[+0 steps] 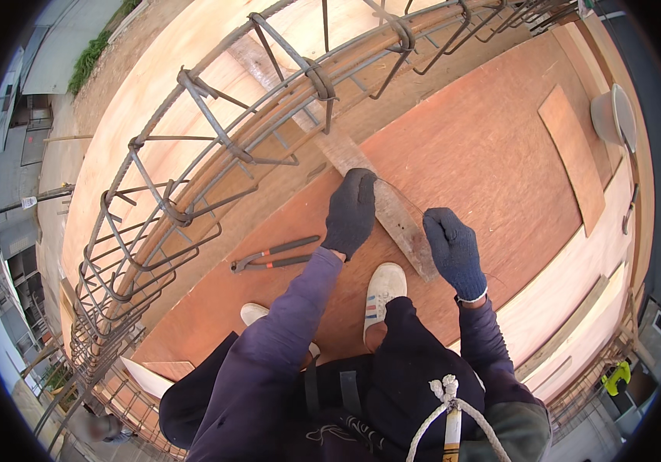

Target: The person secures a metal scaffolding frame to a wooden plank using wire ties and pliers. They wrap the wire around the frame and plank, then twist and tighten it with pliers to fasten the components together.

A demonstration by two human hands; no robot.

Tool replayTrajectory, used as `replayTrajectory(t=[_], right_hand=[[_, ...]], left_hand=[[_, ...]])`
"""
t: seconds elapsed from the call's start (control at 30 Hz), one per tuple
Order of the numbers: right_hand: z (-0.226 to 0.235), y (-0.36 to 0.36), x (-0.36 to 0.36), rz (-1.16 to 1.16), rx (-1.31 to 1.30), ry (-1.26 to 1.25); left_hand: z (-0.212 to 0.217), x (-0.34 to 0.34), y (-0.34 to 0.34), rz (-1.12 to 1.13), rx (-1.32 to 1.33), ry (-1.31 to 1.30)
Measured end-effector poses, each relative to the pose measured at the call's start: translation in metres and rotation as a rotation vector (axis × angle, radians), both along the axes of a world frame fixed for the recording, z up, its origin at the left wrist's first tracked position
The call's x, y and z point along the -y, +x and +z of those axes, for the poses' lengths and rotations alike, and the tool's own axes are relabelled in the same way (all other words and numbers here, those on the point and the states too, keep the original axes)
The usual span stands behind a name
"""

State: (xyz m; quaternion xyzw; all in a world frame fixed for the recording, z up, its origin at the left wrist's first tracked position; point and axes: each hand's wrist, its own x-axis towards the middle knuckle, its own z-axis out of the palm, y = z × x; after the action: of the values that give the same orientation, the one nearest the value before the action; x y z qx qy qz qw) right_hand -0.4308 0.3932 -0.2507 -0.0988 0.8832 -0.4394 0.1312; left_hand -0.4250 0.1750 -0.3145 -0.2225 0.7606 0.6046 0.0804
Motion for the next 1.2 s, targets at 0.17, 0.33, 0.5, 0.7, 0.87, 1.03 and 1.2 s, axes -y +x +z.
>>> replayTrajectory(t=[0.17, 0.33, 0.5, 0.7, 0.87, 1.03, 1.2], right_hand=[[-0.022, -0.014, -0.024, -0.236, 0.02, 0.062], [-0.037, -0.022, -0.058, -0.331, 0.068, 0.133], [-0.043, -0.018, -0.059, -0.369, 0.075, 0.094], [-0.048, -0.015, -0.056, -0.394, 0.177, -0.049], [-0.054, -0.02, -0.053, -0.375, 0.132, -0.033], [-0.044, -0.031, -0.044, -0.35, 0.046, 0.009], [-0.031, -0.037, -0.04, -0.316, -0.061, 0.05]], left_hand=[[0.0, -0.005, -0.035, -0.014, -0.186, -0.126], [0.0, -0.004, -0.093, -0.001, -0.459, -0.718], [-0.018, 0.003, -0.151, -0.157, -0.112, -1.071], [-0.038, 0.008, -0.154, -0.169, -0.046, -1.013], [-0.043, 0.003, -0.155, -0.163, -0.039, -1.099], [-0.043, 0.008, -0.155, -0.14, -0.062, -0.995], [-0.034, 0.011, -0.143, -0.038, -0.313, -0.96]])
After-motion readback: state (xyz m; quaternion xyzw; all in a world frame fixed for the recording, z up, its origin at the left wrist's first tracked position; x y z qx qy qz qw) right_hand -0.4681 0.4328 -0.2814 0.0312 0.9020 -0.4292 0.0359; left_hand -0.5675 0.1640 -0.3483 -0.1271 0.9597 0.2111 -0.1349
